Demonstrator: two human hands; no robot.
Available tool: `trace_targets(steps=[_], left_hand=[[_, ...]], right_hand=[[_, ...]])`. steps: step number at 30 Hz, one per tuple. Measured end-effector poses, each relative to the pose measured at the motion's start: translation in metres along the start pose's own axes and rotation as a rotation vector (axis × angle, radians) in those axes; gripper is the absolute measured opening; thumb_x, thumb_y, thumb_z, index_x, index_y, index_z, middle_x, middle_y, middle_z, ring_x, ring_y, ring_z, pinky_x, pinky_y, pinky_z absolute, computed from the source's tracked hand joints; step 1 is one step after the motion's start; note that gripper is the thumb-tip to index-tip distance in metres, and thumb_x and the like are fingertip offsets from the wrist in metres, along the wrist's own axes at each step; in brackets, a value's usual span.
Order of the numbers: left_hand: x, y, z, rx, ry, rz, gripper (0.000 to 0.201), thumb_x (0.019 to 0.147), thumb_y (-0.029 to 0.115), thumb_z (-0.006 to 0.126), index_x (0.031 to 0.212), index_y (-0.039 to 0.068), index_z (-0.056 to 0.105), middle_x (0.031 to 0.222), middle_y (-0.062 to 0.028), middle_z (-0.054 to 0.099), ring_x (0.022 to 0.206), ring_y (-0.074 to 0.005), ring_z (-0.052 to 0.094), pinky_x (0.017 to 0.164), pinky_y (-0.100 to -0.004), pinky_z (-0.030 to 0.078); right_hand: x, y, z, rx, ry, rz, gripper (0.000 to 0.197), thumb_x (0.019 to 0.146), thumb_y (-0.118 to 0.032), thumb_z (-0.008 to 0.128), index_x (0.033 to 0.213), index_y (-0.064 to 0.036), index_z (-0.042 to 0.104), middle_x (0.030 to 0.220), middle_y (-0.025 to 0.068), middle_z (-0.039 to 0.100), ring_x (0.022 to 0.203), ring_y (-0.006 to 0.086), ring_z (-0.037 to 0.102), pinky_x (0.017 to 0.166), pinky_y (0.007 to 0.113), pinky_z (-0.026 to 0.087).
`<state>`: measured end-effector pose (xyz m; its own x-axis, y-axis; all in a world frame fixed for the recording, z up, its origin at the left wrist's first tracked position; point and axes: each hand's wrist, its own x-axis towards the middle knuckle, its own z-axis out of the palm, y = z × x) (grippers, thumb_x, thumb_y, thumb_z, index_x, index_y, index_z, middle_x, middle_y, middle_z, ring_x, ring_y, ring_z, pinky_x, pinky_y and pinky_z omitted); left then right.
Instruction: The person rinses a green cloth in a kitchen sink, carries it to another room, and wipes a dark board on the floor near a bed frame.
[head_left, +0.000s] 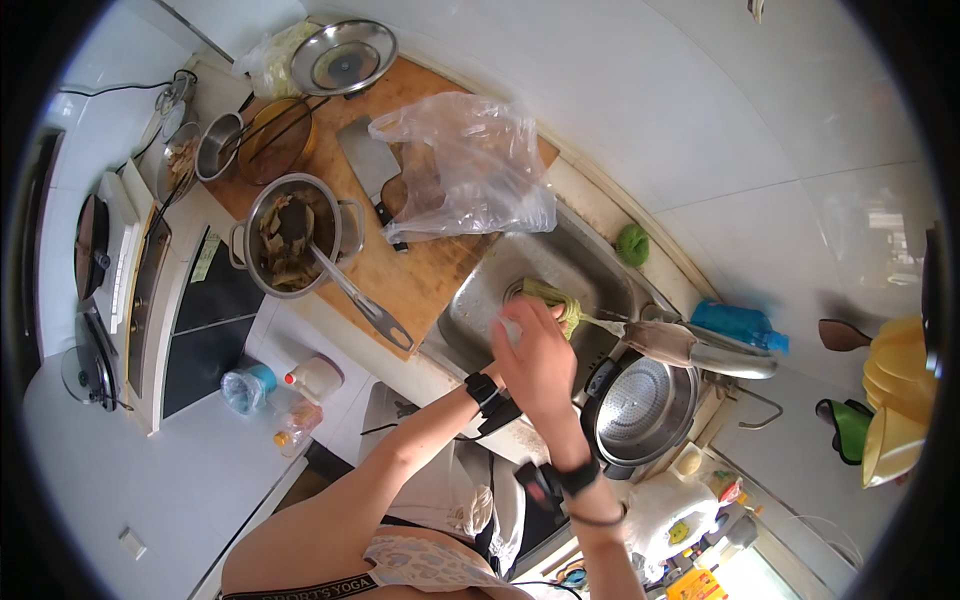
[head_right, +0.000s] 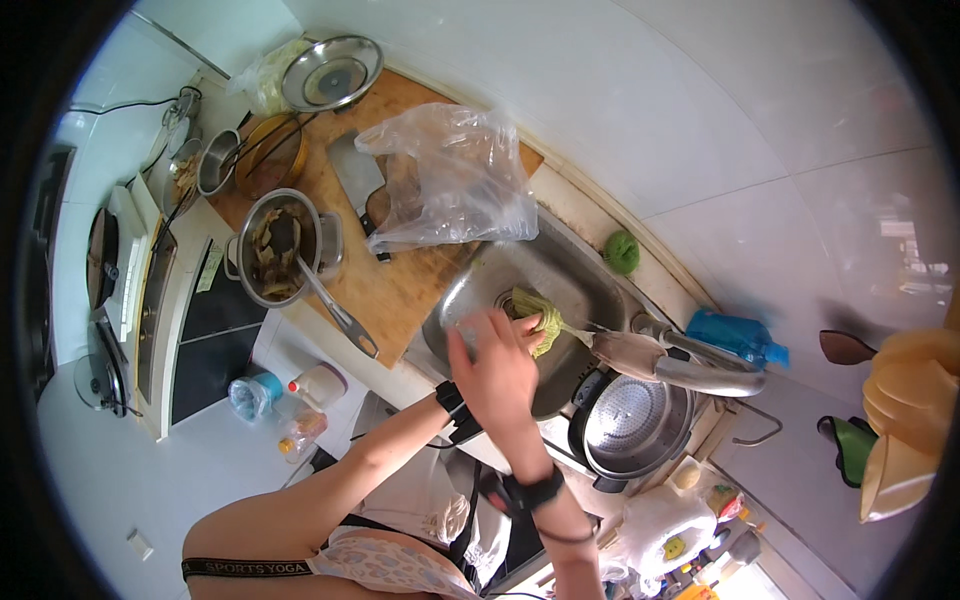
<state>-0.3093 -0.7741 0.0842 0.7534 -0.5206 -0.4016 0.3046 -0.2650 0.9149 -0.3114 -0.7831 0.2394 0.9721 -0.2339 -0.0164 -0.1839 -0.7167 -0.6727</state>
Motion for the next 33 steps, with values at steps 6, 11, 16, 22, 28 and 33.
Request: trace_targets(steps=[6, 11, 16, 22, 28, 33], left_hand=[[0.032, -0.056, -0.010, -0.203, -0.209, 0.142, 0.042, 0.082, 0.019, 0.050, 0.117, -0.004, 0.041, 0.078, -0.0062, 0.050, 0.069, -0.0100, 0.044, 0.058, -0.0254, 0.039], [0.041, -0.066, -0.019, -0.199, -0.378, 0.147, 0.037, 0.083, 0.013, 0.049, 0.115, -0.003, 0.042, 0.094, -0.0095, 0.057, 0.086, -0.0138, 0.052, 0.074, -0.0280, 0.042], [0.033, -0.031, 0.001, -0.238, -0.396, 0.111, 0.035, 0.083, 0.014, 0.048, 0.114, -0.001, 0.043, 0.096, -0.0086, 0.056, 0.089, -0.0158, 0.052, 0.076, -0.0288, 0.041], [0.030, -0.051, -0.005, -0.483, -0.337, 0.006, 0.033, 0.083, 0.014, 0.047, 0.113, 0.001, 0.045, 0.098, -0.0075, 0.054, 0.092, -0.0181, 0.052, 0.079, -0.0298, 0.040], [-0.025, -0.019, 0.004, -0.363, -0.248, -0.122, 0.034, 0.082, 0.014, 0.043, 0.115, 0.005, 0.042, 0.113, -0.0095, 0.047, 0.106, -0.0199, 0.043, 0.092, -0.0359, 0.028], [-0.010, -0.021, -0.012, -0.295, -0.165, -0.124, 0.036, 0.083, 0.011, 0.044, 0.118, 0.003, 0.039, 0.115, -0.0116, 0.046, 0.106, -0.0239, 0.044, 0.095, -0.0406, 0.028]], right_hand=[[0.088, 0.002, 0.097, -0.574, -0.215, -0.133, 0.025, 0.075, -0.024, 0.056, 0.097, -0.0121, 0.058, 0.124, 0.0079, 0.041, 0.119, 0.0316, 0.031, 0.098, 0.045, 0.025], [0.105, 0.013, 0.117, -0.435, -0.197, -0.172, 0.036, 0.075, -0.020, 0.056, 0.108, -0.0063, 0.051, 0.127, 0.0126, 0.038, 0.120, 0.0293, 0.030, 0.099, 0.045, 0.023], [0.061, -0.051, -0.045, 0.085, 0.190, -0.215, 0.042, 0.076, -0.009, 0.058, 0.115, 0.0002, 0.044, 0.119, 0.0178, 0.044, 0.105, 0.0344, 0.046, 0.085, 0.039, 0.040], [-0.130, -0.001, -0.187, 0.619, 0.771, 0.075, 0.032, 0.081, -0.008, 0.055, 0.112, 0.0005, 0.049, 0.110, 0.0086, 0.053, 0.097, 0.0157, 0.052, 0.079, 0.029, 0.044], [-0.398, 0.022, -0.217, 0.486, 1.532, 0.641, 0.030, 0.082, -0.015, 0.054, 0.107, 0.0002, 0.052, 0.092, 0.0077, 0.059, 0.082, 0.0157, 0.059, 0.070, 0.027, 0.048], [-0.550, 0.018, -0.196, 0.381, 2.060, 0.829, 0.030, 0.081, -0.014, 0.053, 0.107, 0.0006, 0.051, 0.096, 0.0085, 0.056, 0.084, 0.0200, 0.059, 0.070, 0.029, 0.049]])
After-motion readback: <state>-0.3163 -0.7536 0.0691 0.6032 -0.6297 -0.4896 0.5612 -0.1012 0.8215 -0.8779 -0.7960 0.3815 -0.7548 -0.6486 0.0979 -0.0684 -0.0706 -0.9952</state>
